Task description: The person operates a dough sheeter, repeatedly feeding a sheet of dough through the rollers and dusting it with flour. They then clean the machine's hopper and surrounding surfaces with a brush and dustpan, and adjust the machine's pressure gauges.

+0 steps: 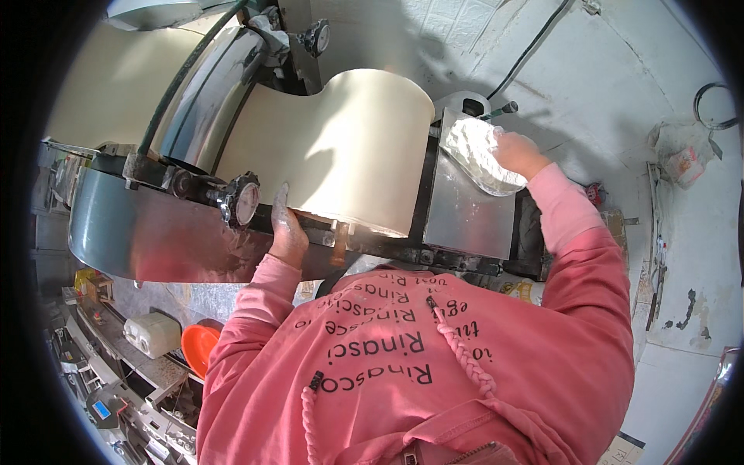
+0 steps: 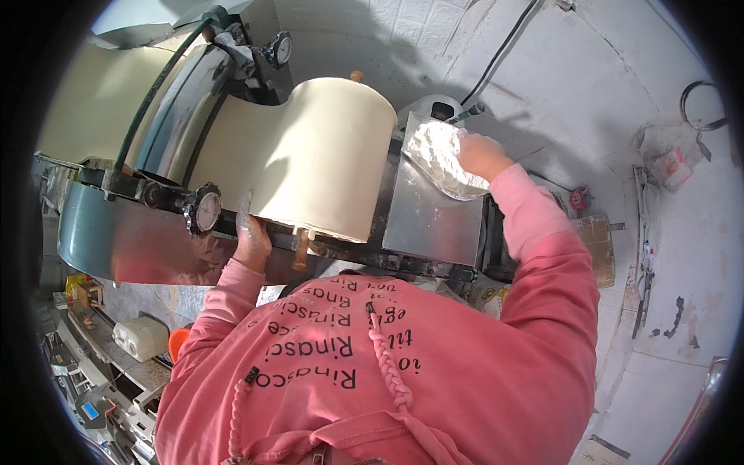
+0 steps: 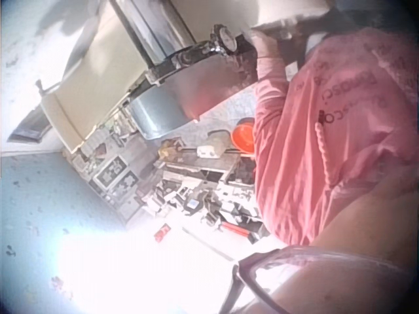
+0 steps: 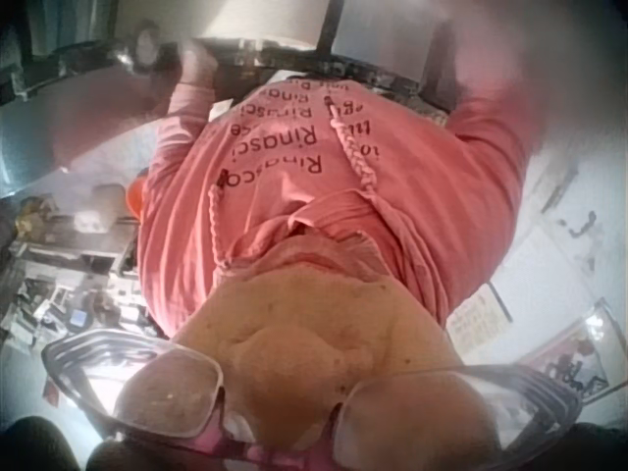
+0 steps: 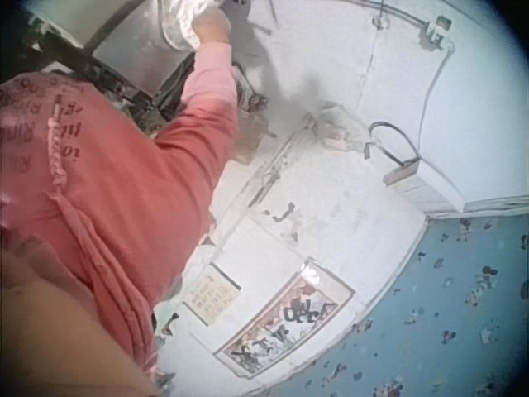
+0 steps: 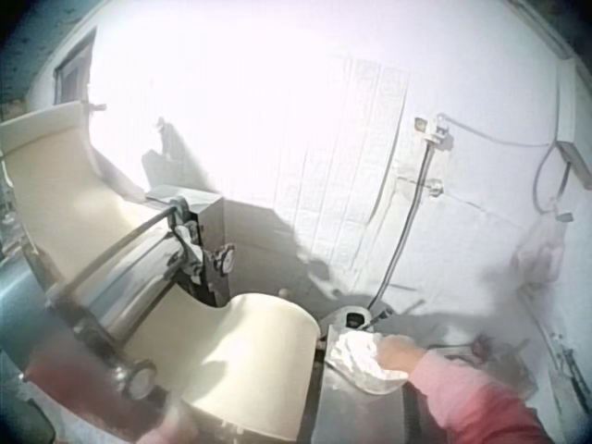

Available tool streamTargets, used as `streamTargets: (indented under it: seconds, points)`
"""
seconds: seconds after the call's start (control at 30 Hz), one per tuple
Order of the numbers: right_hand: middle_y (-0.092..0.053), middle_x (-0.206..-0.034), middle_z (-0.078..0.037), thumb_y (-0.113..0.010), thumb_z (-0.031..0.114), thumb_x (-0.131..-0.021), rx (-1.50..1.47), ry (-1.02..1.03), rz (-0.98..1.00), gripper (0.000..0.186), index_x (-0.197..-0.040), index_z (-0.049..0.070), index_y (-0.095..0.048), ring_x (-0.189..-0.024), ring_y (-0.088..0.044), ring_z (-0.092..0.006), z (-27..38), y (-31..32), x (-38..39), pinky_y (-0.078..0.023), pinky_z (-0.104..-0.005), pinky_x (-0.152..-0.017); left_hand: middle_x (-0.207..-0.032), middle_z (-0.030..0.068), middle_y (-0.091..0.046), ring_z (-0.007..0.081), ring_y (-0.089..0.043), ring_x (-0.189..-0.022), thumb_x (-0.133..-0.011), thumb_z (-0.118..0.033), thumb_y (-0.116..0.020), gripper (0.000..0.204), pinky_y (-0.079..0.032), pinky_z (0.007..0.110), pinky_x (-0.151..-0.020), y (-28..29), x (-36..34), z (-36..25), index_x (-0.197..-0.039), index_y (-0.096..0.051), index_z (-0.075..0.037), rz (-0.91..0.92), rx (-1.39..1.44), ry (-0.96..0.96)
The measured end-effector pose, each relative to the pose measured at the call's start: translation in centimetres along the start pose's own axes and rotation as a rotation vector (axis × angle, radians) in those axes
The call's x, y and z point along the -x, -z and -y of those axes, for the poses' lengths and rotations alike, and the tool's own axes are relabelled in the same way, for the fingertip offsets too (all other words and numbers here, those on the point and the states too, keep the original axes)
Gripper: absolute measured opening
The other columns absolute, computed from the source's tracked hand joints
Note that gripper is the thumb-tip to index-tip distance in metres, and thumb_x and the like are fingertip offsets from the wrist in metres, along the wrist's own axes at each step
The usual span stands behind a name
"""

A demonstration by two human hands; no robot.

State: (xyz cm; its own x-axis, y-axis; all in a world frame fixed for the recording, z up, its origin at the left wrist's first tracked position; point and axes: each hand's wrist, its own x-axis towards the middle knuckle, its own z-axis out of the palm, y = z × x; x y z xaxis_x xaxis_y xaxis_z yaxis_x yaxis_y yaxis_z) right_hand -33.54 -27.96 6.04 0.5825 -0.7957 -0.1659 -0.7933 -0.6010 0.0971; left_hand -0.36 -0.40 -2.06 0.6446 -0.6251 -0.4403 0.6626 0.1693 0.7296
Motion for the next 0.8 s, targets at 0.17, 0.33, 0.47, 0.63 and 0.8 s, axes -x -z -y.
streamTargets:
  seconds: [0.17,0.33,0.47,0.63,0.8]
  points:
    - [-0.063,-0.088,-0.021,-0.047,0.012,-0.083,-0.074,0.075,-0.052,0.022,-0.097,0.003,-0.062,-0.084,-0.062,-0.0374,-0.3,-0.7,-1.2,-0.048,-0.0464,-0.073,-0.107,0.0031,-0.06,0.0193,-0.056,-0.098,-0.086,-0.034,-0.057,0.037,-0.041,0.033,-0.087,2.3,-1.8,1.0,-0.113,-0.055,-0.009,0.031,0.032,0.014]
    - [-0.061,-0.074,-0.019,-0.05,0.01,-0.082,-0.691,0.153,-0.095,0.017,-0.094,0.001,-0.06,-0.069,-0.061,-0.0337,4.5,3.5,-1.7,-0.049,-0.0414,-0.066,-0.108,0.004,-0.06,0.0198,-0.056,-0.098,-0.088,-0.036,-0.051,0.038,-0.043,0.034,-0.086,4.3,-3.3,2.6,-0.115,-0.053,-0.009,0.083,0.209,0.1]
    - [-0.059,-0.102,-0.017,-0.058,0.023,-0.082,-0.77,0.523,-0.529,0.03,-0.103,0.002,-0.059,-0.096,-0.056,-0.031,16.4,4.4,-0.5,-0.043,-0.0406,-0.085,-0.1,0.0028,-0.062,0.0174,-0.059,-0.091,-0.088,-0.034,-0.049,0.029,-0.046,0.032,-0.08,4.3,-4.2,4.0,-0.105,-0.058,-0.012,0.223,0.321,0.163]
    - [-0.052,-0.123,-0.016,-0.049,0.042,-0.083,-0.3,0.905,-0.486,0.048,-0.105,0.001,-0.063,-0.12,-0.044,-0.0275,24.6,4.7,-0.2,-0.024,-0.0534,-0.102,-0.086,0.0006,-0.063,0.0169,-0.06,-0.079,-0.088,-0.031,-0.049,0.024,-0.048,0.03,-0.072,2.2,-3.3,2.2,-0.097,-0.06,-0.011,-0.074,0.189,0.173]
    - [-0.061,-0.113,-0.013,-0.038,0.047,-0.088,0.136,0.675,-0.092,0.051,-0.103,0.007,-0.067,-0.11,-0.054,-0.0265,25.0,8.1,-11.1,-0.033,-0.0431,-0.097,-0.106,0.0033,-0.058,0.0162,-0.054,-0.097,-0.092,-0.036,-0.049,0.036,-0.042,0.03,-0.087,-0.5,0.6,0.5,-0.114,-0.055,-0.008,-0.002,0.105,-0.046]
